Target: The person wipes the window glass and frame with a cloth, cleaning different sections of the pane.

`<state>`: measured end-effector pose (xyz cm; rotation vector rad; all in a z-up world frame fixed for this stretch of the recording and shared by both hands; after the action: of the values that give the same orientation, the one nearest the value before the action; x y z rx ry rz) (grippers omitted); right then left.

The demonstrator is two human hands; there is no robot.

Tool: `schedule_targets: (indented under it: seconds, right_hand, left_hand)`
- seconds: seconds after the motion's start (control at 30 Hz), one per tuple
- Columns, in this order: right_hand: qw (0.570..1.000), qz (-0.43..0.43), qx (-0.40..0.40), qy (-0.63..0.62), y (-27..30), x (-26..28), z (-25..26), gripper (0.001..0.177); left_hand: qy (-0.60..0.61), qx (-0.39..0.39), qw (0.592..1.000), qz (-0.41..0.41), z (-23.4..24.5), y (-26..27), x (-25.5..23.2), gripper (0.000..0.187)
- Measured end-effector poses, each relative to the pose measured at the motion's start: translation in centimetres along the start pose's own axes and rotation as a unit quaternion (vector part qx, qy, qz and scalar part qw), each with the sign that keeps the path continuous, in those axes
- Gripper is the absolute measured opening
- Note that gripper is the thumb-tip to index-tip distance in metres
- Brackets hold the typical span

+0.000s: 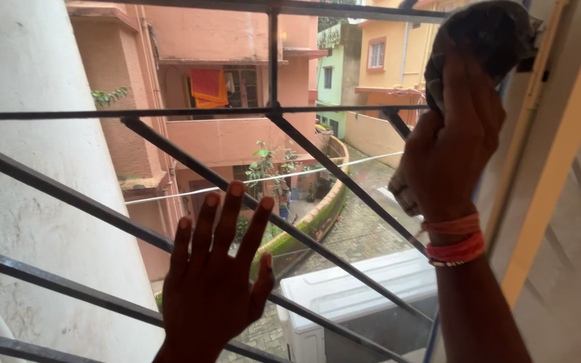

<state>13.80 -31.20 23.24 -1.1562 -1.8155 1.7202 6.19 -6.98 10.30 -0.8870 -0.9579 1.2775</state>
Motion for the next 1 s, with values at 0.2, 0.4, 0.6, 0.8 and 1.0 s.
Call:
schedule_targets:
  seconds: [0.2,0.4,0.6,0.8,1.0]
  right_hand:
    - [0.997,0.072,0.004,-0.034,-1.6,6.9,-1.8,0.057]
    - [0.981,0.134,0.098,-0.104,-4.0,12.0,-4.7,0.07]
    - [0.984,0.085,0.018,-0.157,-4.2,6.0,-4.2,0.059]
    - [0.995,0.038,0.008,-0.091,-3.4,-0.2,-3.5,0.058]
    - [0.999,0.005,0.019,-0.038,-2.0,-3.3,-2.1,0.065]
  left_hand:
    - [0.011,-0.031,0.999,-0.004,0.7,-0.1,-0.3,0.067]
    - [0.086,0.0,0.995,-0.046,-1.0,-1.6,-4.4,0.073]
    - [0.046,0.011,0.998,-0.047,-1.6,-2.2,-4.5,0.07]
    - [0.04,0.005,0.998,-0.044,-1.1,-2.0,-4.5,0.065]
    - [0.057,0.002,0.997,-0.048,-1.3,-1.9,-4.5,0.065]
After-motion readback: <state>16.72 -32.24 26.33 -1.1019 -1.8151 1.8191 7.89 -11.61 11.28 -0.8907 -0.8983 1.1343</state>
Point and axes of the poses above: each hand's wrist, its own y-axis away from the middle knuckle, its own z-axis out of the back of the hand, x = y × z, the point moved 10 cm from there along -y, towards the middle knuckle, and after that the axes turned 6 degrees about z, right-handed, at the moved point
